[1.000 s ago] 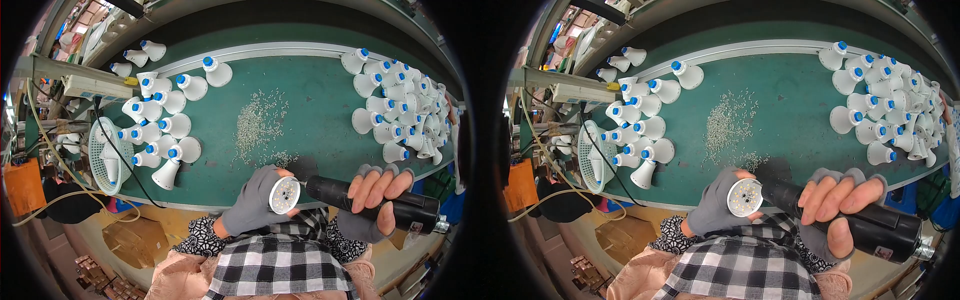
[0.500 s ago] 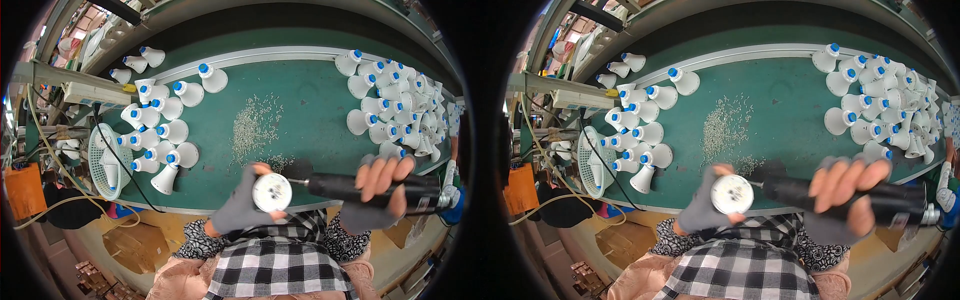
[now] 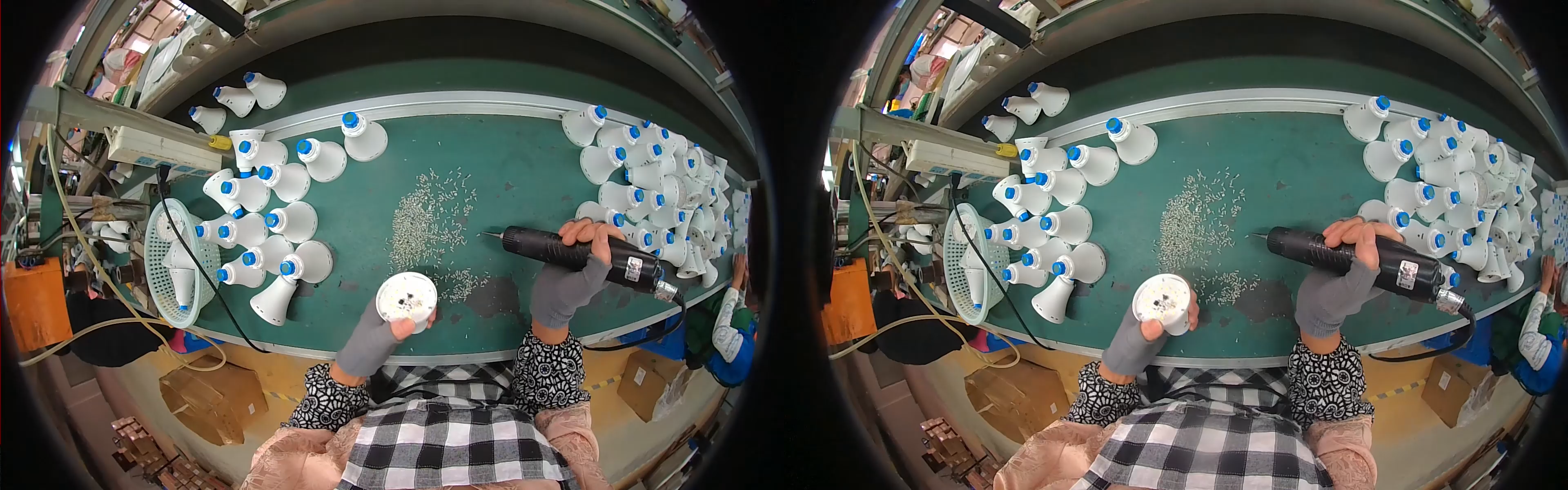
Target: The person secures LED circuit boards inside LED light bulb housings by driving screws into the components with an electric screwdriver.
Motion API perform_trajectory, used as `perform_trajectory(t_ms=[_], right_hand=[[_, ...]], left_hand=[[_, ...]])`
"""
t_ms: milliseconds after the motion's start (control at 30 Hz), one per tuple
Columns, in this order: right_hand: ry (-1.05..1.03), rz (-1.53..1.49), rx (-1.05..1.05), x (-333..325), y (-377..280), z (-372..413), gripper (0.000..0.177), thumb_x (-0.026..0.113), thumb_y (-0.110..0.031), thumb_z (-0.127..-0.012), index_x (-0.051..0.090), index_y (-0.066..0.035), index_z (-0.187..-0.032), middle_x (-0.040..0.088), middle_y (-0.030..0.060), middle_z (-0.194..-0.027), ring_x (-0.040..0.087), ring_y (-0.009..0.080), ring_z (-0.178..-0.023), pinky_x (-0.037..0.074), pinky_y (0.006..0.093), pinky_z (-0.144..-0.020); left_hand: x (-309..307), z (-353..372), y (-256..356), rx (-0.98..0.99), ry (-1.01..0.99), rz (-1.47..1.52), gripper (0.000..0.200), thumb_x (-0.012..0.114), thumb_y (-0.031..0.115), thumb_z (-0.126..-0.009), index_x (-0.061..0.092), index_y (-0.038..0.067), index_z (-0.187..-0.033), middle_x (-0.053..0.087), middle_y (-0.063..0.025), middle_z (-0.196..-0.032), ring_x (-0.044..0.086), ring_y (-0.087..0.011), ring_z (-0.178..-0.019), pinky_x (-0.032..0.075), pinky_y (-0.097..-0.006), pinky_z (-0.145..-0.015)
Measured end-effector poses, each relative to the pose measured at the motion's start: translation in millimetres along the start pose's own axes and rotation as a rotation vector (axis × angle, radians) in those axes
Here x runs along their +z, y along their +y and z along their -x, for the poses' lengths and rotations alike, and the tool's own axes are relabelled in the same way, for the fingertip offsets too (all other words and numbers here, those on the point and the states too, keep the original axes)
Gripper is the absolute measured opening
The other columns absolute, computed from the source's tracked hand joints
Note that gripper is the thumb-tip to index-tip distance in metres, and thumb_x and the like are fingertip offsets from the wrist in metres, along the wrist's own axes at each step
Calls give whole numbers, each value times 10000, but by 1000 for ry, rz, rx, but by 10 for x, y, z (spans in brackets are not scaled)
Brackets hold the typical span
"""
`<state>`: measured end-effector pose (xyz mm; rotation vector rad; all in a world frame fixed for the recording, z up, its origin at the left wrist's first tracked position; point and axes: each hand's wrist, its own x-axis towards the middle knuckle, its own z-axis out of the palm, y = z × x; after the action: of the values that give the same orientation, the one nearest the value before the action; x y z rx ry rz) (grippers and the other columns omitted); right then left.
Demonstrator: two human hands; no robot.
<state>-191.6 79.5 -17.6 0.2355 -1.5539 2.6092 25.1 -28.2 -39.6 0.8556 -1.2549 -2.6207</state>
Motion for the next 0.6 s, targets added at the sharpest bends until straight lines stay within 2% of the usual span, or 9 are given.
perform_trajectory(t_ms=[67, 167, 267, 367, 467, 567, 600], right_hand=[[-1, -5, 14, 0, 24, -11, 147, 559, -179, -834, 477, -59, -816, 480, 75, -657, 493, 180, -639, 411, 328, -682], [-14, -5, 25, 7, 41, -17, 152, 560, -185, -839, 479, -58, -821, 477, 71, -662, 496, 175, -638, 413, 330, -679], [4, -30, 48, -6, 13, -13, 151, 553, -190, -852, 479, -62, -820, 467, 59, -692, 490, 163, -649, 412, 330, -683], [15, -83, 90, -28, -126, -16, 144, 537, -193, -868, 475, -68, -833, 452, 40, -725, 479, 153, -668, 406, 330, -691], [10, -155, 141, -73, -311, -15, 129, 509, -196, -910, 473, -75, -888, 434, 21, -745, 460, 145, -685, 390, 328, -698], [4, -228, 186, -69, -507, -11, 120, 498, -188, -933, 488, -69, -929, 431, 15, -763, 446, 129, -682, 380, 313, -690], [-4, -249, 197, -86, -550, -15, 120, 497, -186, -934, 490, -66, -934, 432, 14, -766, 444, 126, -682, 379, 307, -687]], left_hand=[[40, 40, 20, -16, 31, -32, 793, 785, 553, -664, 516, 20, -1186, 605, -63, -953, 570, -162, -851, 439, -295, -724], [84, 51, 69, -7, 53, -100, 780, 769, 533, -676, 511, 20, -1204, 611, -65, -963, 570, -155, -872, 439, -288, -753], [128, 35, 111, 28, 54, -90, 748, 798, 428, -672, 505, 15, -1222, 614, -58, -1015, 578, -164, -930, 447, -283, -830], [162, 78, 223, -1, -13, -228, 688, 798, 254, -710, 495, 27, -1285, 539, -75, -1258, 521, -177, -1162, 421, -317, -983], [266, -62, 332, 262, -119, -748, 669, 818, 277, -675, 529, 48, -1234, 467, -89, -1328, 494, -210, -1211, 425, -344, -988], [376, -81, 365, 264, -152, -853, 664, 845, 286, -637, 566, 61, -1196, 403, -137, -1402, 377, -283, -1336, 344, -399, -1072], [395, -89, 355, 292, -166, -887, 674, 862, 304, -624, 577, 69, -1188, 409, -132, -1405, 406, -295, -1315, 381, -399, -1052]])
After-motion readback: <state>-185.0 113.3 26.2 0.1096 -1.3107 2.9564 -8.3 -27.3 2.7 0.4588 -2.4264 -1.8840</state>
